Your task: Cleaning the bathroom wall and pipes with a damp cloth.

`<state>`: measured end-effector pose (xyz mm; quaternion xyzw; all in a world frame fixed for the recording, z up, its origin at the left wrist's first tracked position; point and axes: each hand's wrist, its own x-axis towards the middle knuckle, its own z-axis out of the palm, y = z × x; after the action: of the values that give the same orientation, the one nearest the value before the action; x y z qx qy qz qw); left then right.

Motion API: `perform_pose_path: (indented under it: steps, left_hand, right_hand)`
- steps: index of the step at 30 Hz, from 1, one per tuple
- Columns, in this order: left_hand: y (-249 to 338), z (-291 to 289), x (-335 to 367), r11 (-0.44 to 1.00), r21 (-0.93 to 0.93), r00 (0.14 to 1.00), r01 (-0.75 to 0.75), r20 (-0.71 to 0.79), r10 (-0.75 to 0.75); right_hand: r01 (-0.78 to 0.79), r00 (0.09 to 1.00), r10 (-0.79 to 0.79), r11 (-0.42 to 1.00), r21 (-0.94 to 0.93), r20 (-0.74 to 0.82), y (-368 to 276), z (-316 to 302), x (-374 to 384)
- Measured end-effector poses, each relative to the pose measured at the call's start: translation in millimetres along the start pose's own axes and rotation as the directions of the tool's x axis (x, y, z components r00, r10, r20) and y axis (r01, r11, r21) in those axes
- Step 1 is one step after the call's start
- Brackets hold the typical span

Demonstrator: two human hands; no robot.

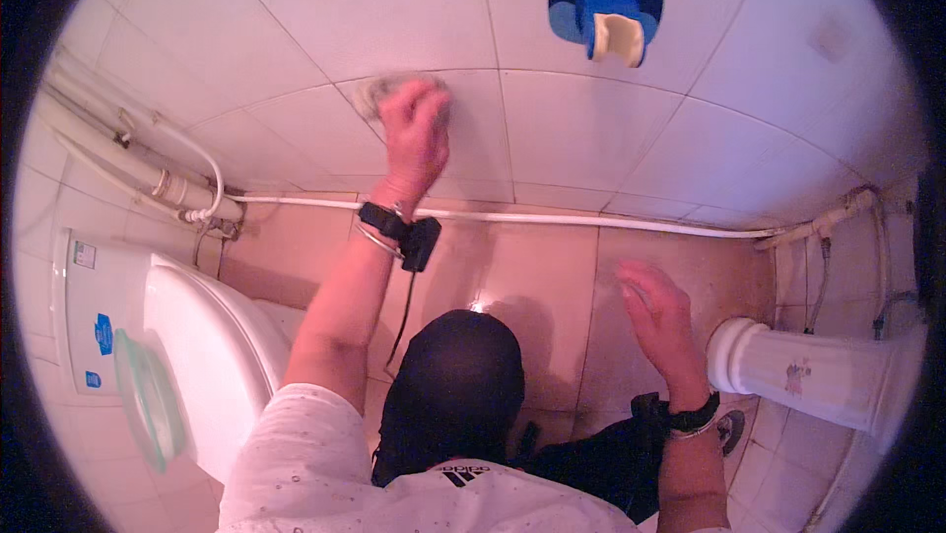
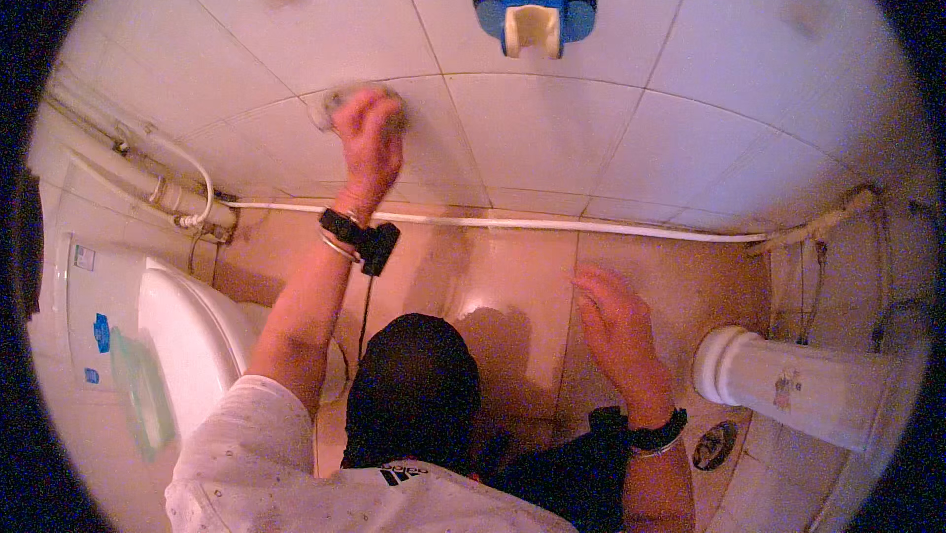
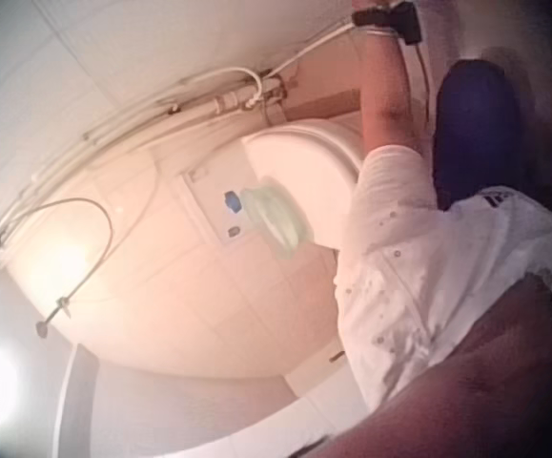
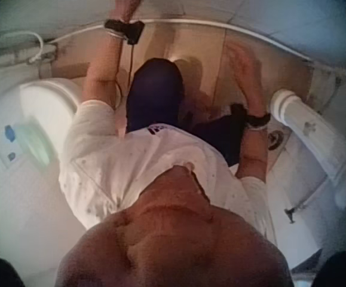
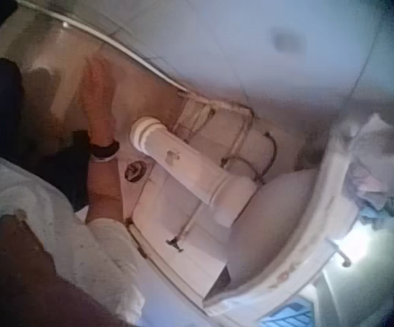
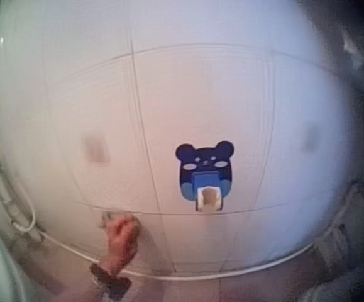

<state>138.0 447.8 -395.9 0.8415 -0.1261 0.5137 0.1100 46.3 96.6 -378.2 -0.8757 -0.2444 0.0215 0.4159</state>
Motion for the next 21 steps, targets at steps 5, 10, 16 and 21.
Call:
perform_pose_path:
  steps: [5,10,16,21]
  left_hand:
    - [-10.8,32.3,-139.8,0.968,-0.039,0.866,0.249,0.456,-0.205]
    - [-23.1,33.6,-159.5,0.859,-0.034,0.762,0.511,0.479,-0.435]
    - [-46.7,-23.7,-86.1,0.197,-0.482,0.227,0.854,0.003,-0.974]
    - [-55.9,-133.4,57.0,0.565,-0.425,0.507,0.707,-0.252,-0.824]
  right_hand:
    - [-0.054,0.997,0.054,0.998,-0.010,0.059,9.7,10.1,-4.2]
    - [-0.064,0.996,0.062,0.997,0.031,0.068,6.1,8.9,0.6]
    - [0.045,0.999,-0.046,0.998,0.033,0.015,21.9,19.2,7.9]
    - [0.017,0.999,-0.021,0.993,0.115,0.037,61.3,50.8,15.5]
